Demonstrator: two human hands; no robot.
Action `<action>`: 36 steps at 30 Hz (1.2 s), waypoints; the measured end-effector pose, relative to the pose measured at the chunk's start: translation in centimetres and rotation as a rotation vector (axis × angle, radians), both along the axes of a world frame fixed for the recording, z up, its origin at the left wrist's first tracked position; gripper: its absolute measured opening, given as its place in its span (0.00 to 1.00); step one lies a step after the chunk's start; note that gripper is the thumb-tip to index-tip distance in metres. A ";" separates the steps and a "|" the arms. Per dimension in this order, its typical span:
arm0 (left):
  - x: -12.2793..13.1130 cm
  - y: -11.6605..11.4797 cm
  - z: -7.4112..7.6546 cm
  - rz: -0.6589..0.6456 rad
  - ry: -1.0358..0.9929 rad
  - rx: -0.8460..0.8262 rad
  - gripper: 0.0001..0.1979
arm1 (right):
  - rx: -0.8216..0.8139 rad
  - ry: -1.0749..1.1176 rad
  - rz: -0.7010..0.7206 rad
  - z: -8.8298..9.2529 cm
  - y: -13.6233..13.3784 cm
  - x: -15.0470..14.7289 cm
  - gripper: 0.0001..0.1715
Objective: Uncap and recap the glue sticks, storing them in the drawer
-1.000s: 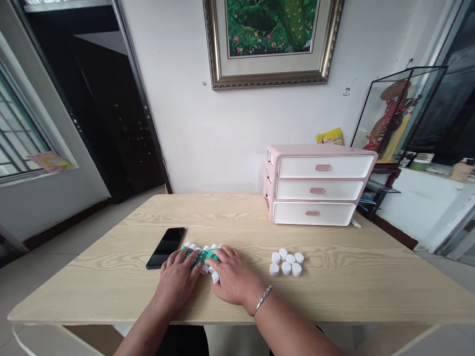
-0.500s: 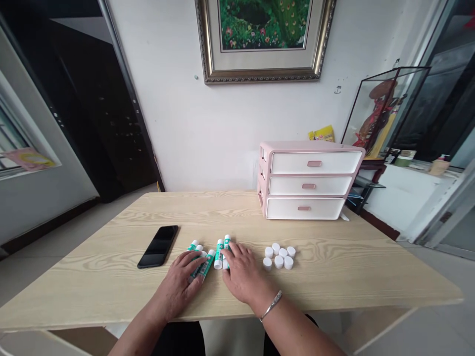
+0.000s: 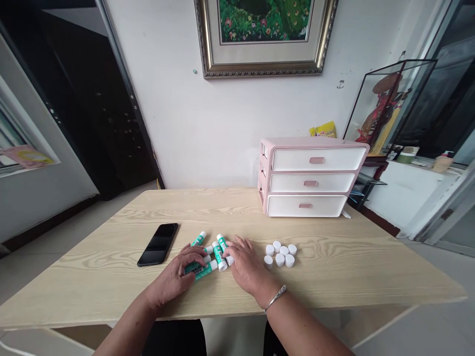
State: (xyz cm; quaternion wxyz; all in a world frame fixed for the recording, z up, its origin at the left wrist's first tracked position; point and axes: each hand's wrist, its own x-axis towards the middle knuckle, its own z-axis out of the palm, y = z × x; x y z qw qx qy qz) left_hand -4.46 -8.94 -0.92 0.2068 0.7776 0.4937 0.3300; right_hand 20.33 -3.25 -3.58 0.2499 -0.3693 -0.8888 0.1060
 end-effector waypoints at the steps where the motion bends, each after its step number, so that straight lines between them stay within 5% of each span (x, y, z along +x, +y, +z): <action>1: 0.0 0.0 -0.1 -0.003 -0.051 -0.010 0.23 | -0.001 0.017 0.005 -0.1 0.1 0.0 0.33; 8: -0.3 -0.1 -0.7 0.075 -0.340 -0.060 0.22 | 0.101 0.230 -0.024 -0.6 -0.1 0.0 0.33; 14: -0.9 1.4 -1.1 0.329 -0.237 -0.037 0.25 | 0.226 0.406 -0.169 -1.9 0.2 0.0 0.35; 21: -1.1 2.0 -2.5 0.274 -0.186 -0.070 0.27 | 0.251 0.474 -0.256 -2.5 0.0 -0.1 0.33; 36: 0.3 -2.2 0.1 0.427 -0.465 -0.080 0.24 | 0.117 0.744 -0.248 -1.2 -2.1 0.7 0.20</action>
